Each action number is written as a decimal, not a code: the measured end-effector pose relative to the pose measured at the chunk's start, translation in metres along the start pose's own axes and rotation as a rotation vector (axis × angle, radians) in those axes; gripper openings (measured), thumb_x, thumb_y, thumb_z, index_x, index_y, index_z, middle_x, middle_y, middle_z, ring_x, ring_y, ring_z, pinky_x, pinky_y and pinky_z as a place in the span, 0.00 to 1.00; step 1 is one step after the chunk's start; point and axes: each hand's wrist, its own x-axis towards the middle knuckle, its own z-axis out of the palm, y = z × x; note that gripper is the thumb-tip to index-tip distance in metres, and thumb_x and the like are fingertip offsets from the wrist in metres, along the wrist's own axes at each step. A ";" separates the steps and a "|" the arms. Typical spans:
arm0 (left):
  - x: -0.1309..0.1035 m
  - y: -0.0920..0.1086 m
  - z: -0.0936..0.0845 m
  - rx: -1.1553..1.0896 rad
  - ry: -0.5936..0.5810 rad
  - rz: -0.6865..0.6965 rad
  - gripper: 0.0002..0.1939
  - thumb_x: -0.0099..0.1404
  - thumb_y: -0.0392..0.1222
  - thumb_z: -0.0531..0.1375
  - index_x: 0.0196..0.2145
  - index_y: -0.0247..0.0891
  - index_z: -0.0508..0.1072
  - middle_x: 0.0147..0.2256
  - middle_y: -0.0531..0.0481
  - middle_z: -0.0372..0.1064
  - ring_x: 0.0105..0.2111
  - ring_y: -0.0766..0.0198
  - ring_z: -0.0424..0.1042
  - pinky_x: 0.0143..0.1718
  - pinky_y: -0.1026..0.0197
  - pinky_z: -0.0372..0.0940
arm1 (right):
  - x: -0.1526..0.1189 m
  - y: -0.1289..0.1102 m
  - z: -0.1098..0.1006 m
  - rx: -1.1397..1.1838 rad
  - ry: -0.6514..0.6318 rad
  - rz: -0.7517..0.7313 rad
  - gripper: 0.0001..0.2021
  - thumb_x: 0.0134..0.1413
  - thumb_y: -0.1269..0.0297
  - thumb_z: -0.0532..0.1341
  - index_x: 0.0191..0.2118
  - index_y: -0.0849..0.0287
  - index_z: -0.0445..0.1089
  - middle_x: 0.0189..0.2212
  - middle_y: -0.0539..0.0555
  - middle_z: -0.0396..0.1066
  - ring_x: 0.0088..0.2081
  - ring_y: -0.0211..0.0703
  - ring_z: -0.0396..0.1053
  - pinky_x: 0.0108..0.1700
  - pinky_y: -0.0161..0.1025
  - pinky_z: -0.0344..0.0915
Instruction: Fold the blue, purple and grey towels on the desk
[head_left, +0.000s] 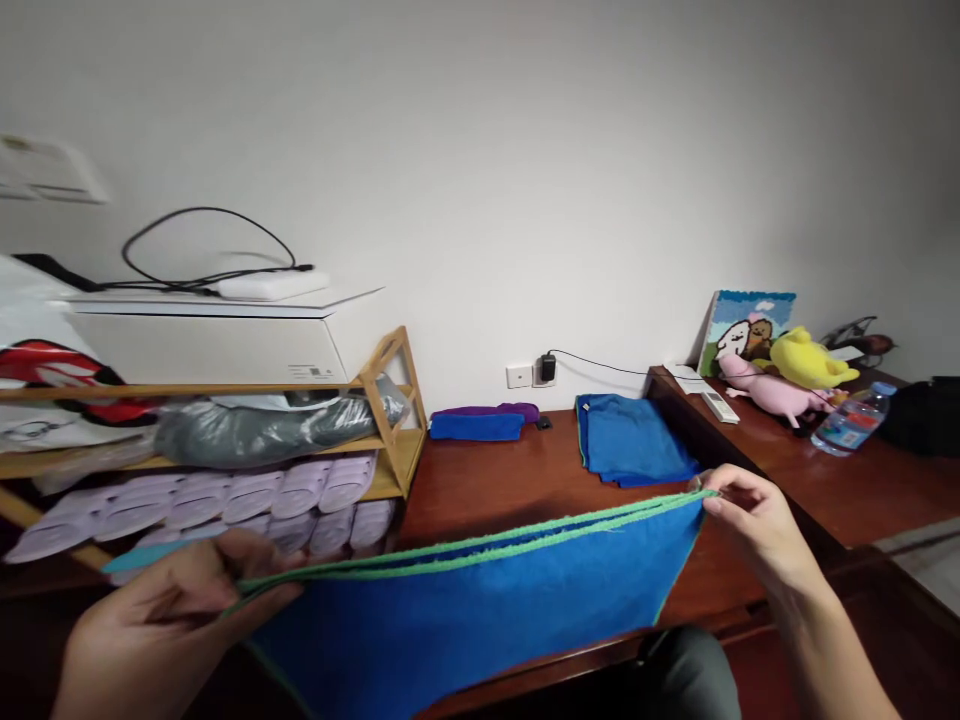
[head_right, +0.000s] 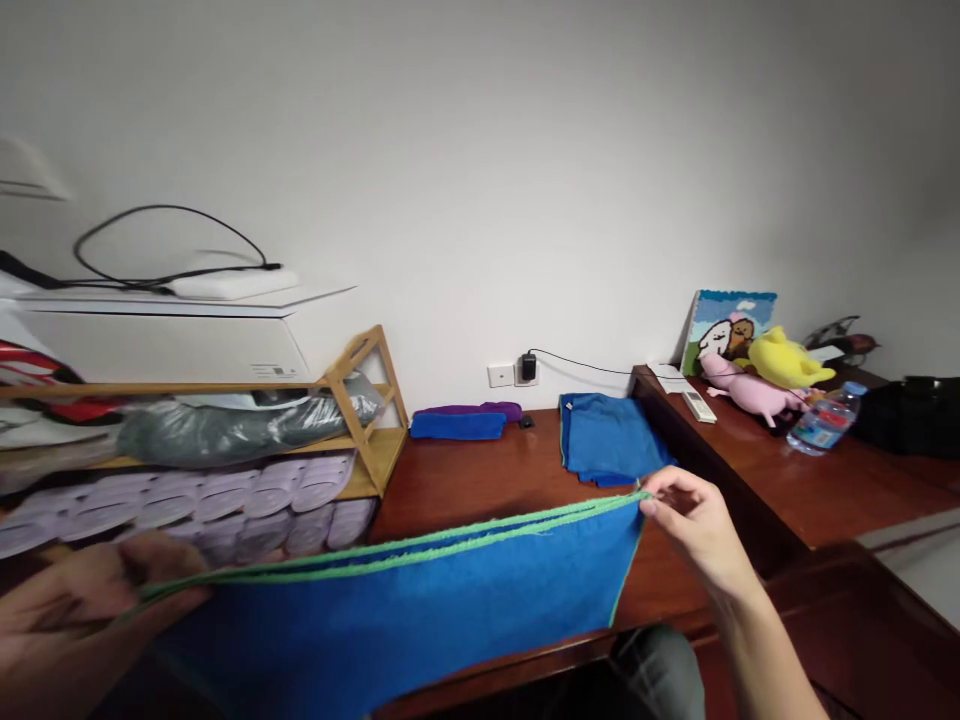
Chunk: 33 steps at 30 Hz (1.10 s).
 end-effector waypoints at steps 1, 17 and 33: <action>0.005 -0.004 0.006 -0.029 -0.030 -0.022 0.31 0.41 0.52 0.79 0.19 0.46 0.57 0.29 0.54 0.72 0.26 0.62 0.73 0.19 0.62 0.69 | -0.001 0.005 -0.003 -0.013 0.023 0.010 0.22 0.42 0.45 0.81 0.28 0.57 0.76 0.28 0.54 0.75 0.29 0.42 0.69 0.30 0.36 0.67; 0.066 -0.271 0.207 0.170 -0.615 -0.431 0.35 0.31 0.75 0.73 0.19 0.40 0.71 0.18 0.53 0.67 0.23 0.62 0.65 0.28 0.59 0.60 | 0.110 0.302 0.077 -0.365 0.058 0.350 0.21 0.48 0.45 0.68 0.38 0.60 0.82 0.38 0.63 0.84 0.42 0.57 0.81 0.51 0.51 0.75; 0.083 -0.342 0.234 0.538 -0.545 -0.151 0.22 0.60 0.66 0.62 0.28 0.44 0.67 0.22 0.57 0.64 0.25 0.63 0.65 0.29 0.62 0.56 | 0.117 0.350 0.107 -0.908 0.003 0.161 0.22 0.66 0.70 0.51 0.55 0.61 0.80 0.51 0.63 0.80 0.51 0.53 0.77 0.59 0.45 0.70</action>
